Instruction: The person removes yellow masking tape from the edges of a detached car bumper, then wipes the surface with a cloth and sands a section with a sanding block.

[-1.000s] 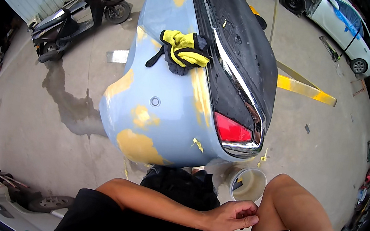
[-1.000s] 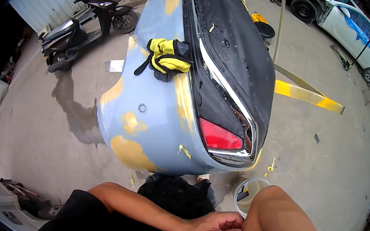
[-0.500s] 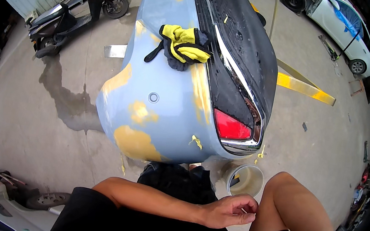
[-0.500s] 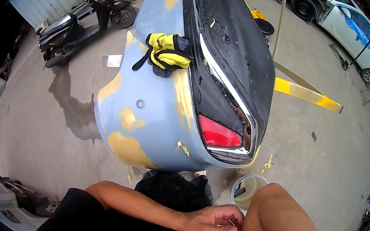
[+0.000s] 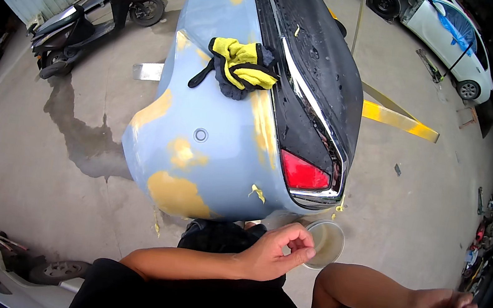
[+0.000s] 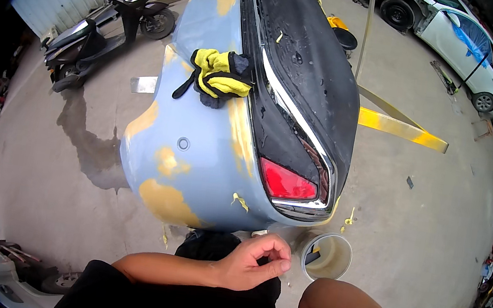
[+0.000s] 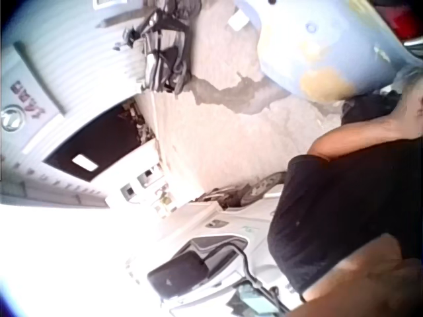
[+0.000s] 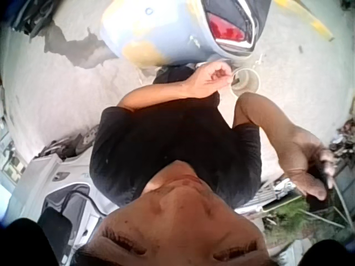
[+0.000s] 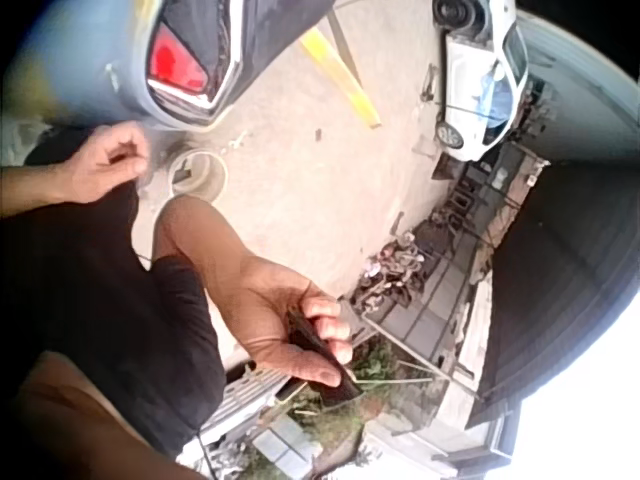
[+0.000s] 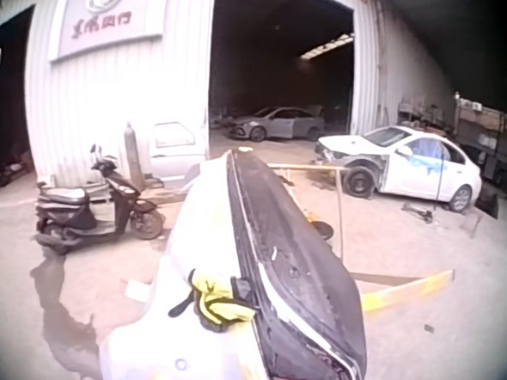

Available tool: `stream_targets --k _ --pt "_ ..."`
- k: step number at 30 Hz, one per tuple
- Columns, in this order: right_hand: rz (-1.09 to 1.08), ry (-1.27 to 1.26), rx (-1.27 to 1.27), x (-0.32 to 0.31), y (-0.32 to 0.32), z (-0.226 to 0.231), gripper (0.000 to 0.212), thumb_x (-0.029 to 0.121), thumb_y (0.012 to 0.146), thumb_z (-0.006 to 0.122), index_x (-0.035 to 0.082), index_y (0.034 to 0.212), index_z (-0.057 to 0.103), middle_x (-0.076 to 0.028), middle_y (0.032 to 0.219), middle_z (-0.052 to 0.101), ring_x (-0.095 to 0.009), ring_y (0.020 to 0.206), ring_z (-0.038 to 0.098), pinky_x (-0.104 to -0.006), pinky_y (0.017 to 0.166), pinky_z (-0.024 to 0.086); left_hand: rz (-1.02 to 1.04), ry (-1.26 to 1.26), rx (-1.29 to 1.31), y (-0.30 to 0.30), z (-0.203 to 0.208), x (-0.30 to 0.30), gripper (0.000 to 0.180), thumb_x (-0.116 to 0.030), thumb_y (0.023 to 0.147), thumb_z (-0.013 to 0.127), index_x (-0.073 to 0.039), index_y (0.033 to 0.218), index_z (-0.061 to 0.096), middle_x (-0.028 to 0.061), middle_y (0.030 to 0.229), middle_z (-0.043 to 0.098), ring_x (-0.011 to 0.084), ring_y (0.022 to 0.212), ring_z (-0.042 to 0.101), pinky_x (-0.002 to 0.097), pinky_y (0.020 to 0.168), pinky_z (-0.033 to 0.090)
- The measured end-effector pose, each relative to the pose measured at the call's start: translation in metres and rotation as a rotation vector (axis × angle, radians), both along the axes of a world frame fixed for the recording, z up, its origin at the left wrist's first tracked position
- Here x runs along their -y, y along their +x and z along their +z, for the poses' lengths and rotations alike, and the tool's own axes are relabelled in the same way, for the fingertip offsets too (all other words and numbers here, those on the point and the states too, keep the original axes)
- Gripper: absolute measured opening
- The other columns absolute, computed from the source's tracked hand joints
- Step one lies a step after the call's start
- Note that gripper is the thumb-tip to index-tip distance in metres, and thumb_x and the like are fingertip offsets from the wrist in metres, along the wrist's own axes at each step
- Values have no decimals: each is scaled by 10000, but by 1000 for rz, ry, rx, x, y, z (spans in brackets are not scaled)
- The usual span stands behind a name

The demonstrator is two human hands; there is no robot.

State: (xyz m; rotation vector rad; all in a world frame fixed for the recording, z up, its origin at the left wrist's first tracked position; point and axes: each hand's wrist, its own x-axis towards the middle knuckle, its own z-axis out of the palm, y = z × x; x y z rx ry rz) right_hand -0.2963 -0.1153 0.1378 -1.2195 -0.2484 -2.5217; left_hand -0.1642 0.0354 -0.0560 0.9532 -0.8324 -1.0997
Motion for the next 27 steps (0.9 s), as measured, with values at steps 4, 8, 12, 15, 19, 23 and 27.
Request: stream_targets --k 4,8,12,15,19,23,27 --pt "-22 566 -1089 -30 87 -101 197 -94 760 734 -14 932 679 -103 847 651 -142 679 586 -225 607 455 426 36 138 38 -18 -15 116 -25 947 636 -27 1035 562 41 966 594 94 824 557 254 751 479" --pt "39 538 -1309 -36 124 -145 168 -66 751 738 -14 906 699 -128 788 673 -206 655 658 -282 594 509 662 60 244 59 -38 -21 135 -22 911 674 -23 1013 586 48 950 630 101 768 561 254 709 485" --pt "-1 501 -1360 -37 135 -158 140 -42 759 730 -1 889 697 -115 774 670 -239 633 651 -305 575 511 643 114 165 63 -45 -19 137 -19 915 666 -13 1028 590 54 951 630 105 805 597 259 726 503" --pt "-49 471 -1378 -38 139 -162 125 -40 761 726 1 874 690 -111 771 669 -243 630 650 -316 565 509 624 120 161 65 -48 -20 140 -21 918 660 -12 1036 586 59 956 628 107 816 611 262 727 513" --pt "-68 479 -1405 -40 141 -164 114 -32 764 729 2 863 685 -108 774 672 -243 633 654 -318 567 512 595 144 157 69 -49 -22 147 -17 918 657 -11 1045 582 63 961 627 107 806 616 260 714 517" --pt "-91 490 -1420 -41 142 -166 120 -30 761 731 6 864 682 -111 777 672 -250 634 654 -324 570 515 576 150 119 71 -49 -21 151 -14 916 658 -11 1046 580 65 964 630 108 798 619 257 704 518" --pt "-122 469 -1416 -45 143 -172 143 -38 754 728 6 880 676 -116 783 672 -265 638 654 -332 576 519 567 155 108 72 -50 -22 148 -14 916 658 -11 1043 582 66 960 635 110 787 622 257 690 519"
